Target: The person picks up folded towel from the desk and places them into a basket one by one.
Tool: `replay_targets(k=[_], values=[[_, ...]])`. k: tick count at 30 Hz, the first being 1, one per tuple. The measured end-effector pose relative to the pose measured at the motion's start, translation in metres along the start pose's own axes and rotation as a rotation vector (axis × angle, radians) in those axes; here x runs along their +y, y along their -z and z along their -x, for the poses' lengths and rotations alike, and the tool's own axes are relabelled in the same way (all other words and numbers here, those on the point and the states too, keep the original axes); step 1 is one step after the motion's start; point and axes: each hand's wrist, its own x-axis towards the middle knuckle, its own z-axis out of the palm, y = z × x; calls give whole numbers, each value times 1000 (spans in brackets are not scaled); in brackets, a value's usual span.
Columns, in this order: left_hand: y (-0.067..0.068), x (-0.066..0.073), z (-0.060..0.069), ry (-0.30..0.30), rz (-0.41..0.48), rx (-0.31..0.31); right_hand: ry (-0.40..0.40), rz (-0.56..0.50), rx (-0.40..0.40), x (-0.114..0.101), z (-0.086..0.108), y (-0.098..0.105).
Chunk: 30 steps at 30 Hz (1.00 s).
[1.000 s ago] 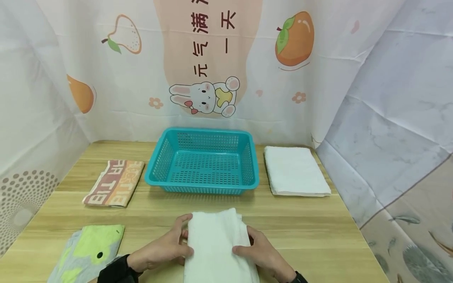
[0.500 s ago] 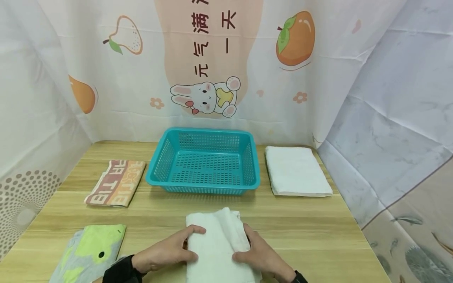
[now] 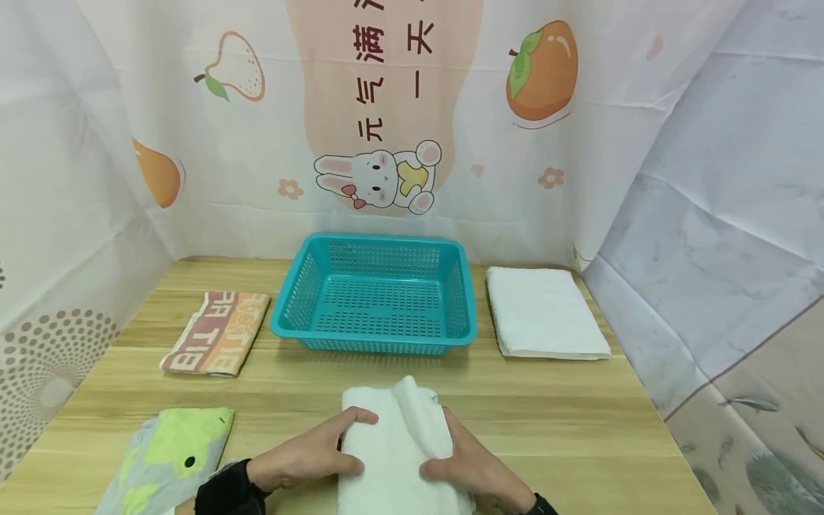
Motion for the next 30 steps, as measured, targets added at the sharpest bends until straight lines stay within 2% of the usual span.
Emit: replay_targets(k=[7,12,15,19,23,26,30], values=[[2,-1,1,21,20,15,-52,-38,112,4,3,-1],[5,-1,1,34,-55,10,-58,-82,157,7,3,1],[7,-1,0,27,-104,12,-27,-91,122,6,3,2],[7,-1,2,0,-131,14,13,-63,17,4,3,3],[6,-1,2,-33,-158,19,21,-19,-76,4,4,4],[4,-1,2,-34,-176,30,17,-33,-114,5,4,3],[3,-1,3,-23,-217,56,7,-51,-119,4,3,1]])
